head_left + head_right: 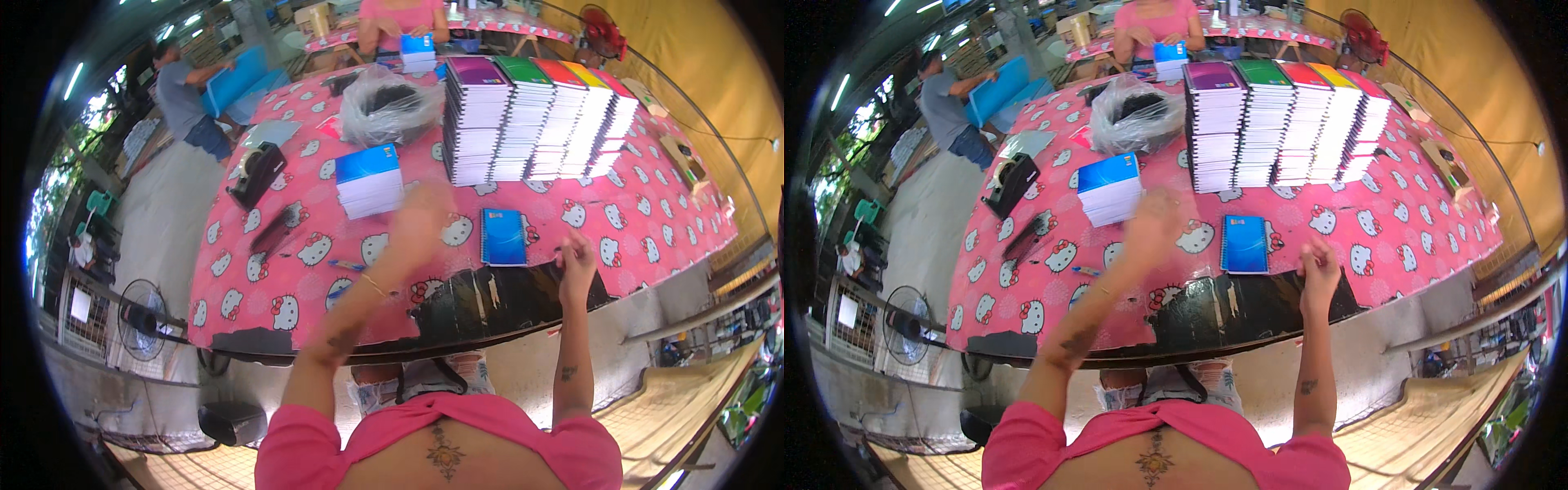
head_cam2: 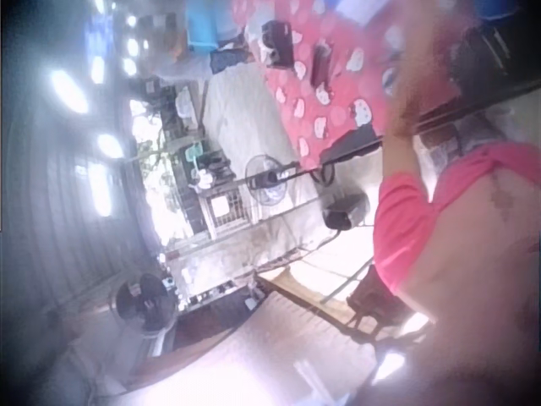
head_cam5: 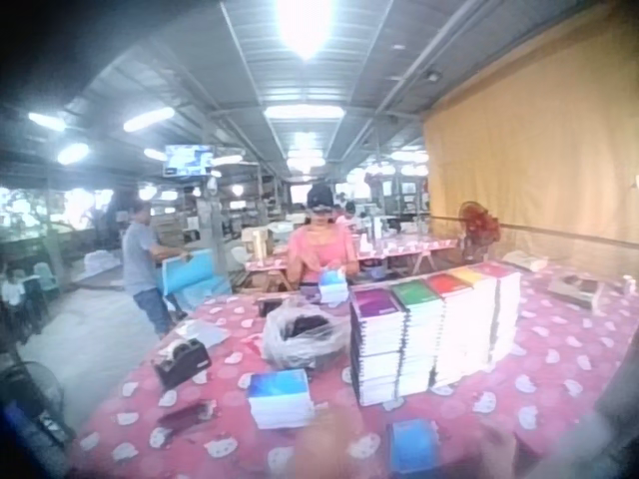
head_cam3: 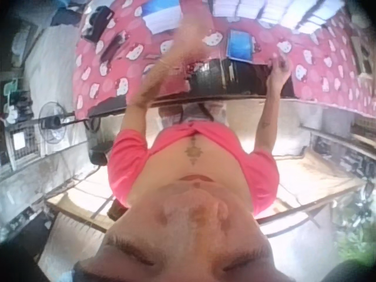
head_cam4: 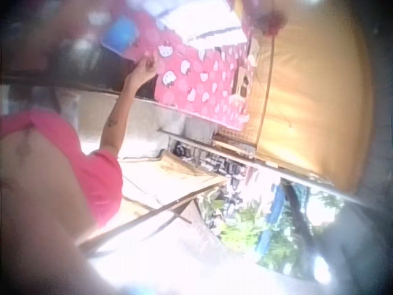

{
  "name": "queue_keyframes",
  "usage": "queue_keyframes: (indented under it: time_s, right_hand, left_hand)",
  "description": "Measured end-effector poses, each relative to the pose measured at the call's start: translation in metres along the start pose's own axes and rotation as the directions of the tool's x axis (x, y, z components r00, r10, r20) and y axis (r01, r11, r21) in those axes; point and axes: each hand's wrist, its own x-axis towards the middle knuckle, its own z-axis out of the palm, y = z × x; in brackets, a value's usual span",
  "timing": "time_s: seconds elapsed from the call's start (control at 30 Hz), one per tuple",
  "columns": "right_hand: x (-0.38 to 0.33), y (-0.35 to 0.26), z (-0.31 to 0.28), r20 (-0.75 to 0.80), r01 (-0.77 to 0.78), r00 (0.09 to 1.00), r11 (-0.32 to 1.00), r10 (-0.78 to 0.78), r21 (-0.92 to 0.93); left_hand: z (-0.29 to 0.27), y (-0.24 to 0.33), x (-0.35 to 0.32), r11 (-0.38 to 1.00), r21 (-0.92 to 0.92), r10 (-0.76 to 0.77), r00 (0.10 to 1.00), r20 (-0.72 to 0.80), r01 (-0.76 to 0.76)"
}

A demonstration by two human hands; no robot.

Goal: The person prepares notebooks by cutting the spiral ends with pliers and securing them with tape, before stacking them on a table.

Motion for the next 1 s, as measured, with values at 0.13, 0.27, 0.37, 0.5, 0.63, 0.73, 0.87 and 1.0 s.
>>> queue_keyframes:
  time_s: [0.13,0.27,0.37,0.5,0.63,0.73,0.87,1.0]
  right_hand:
    - [-0.025,0.004,0.030,0.179,0.164,0.970,0.986,-0.165,0.025]
    - [-0.044,0.016,0.068,0.416,0.265,0.881,0.964,-0.225,-0.039]
    - [-0.056,0.014,0.087,0.491,0.282,0.839,0.959,-0.235,-0.023]
    - [-0.067,0.018,0.101,0.551,0.241,0.806,0.970,-0.216,0.028]
    - [-0.069,0.028,0.089,0.563,0.215,0.804,0.976,-0.189,0.021]
    - [-0.075,0.029,0.091,0.567,0.198,0.808,0.980,-0.158,-0.011]
    - [-0.081,0.036,0.092,0.572,0.136,0.812,0.991,-0.117,0.009]
    - [-0.085,0.036,0.092,0.583,0.071,0.810,0.997,-0.065,0.012]
  left_hand:
    - [-0.069,-0.106,-0.010,0.942,0.305,-0.072,0.973,-0.221,0.139]
    - [-0.076,-0.112,-0.021,0.960,0.228,-0.179,0.982,0.060,0.161]
    - [-0.063,-0.097,-0.018,0.920,0.380,-0.085,0.995,-0.046,0.096]
    - [-0.056,-0.122,-0.032,0.888,0.458,0.038,0.986,-0.163,0.042]
    - [-0.056,-0.118,-0.016,0.943,0.289,-0.161,0.987,-0.030,0.163]
    - [-0.065,-0.126,-0.016,0.904,0.424,0.003,0.993,-0.120,0.049]
    - [-0.069,-0.125,-0.018,0.939,0.332,-0.091,0.996,0.004,0.084]
    - [-0.084,-0.123,-0.018,0.983,0.148,-0.110,0.994,0.004,0.108]
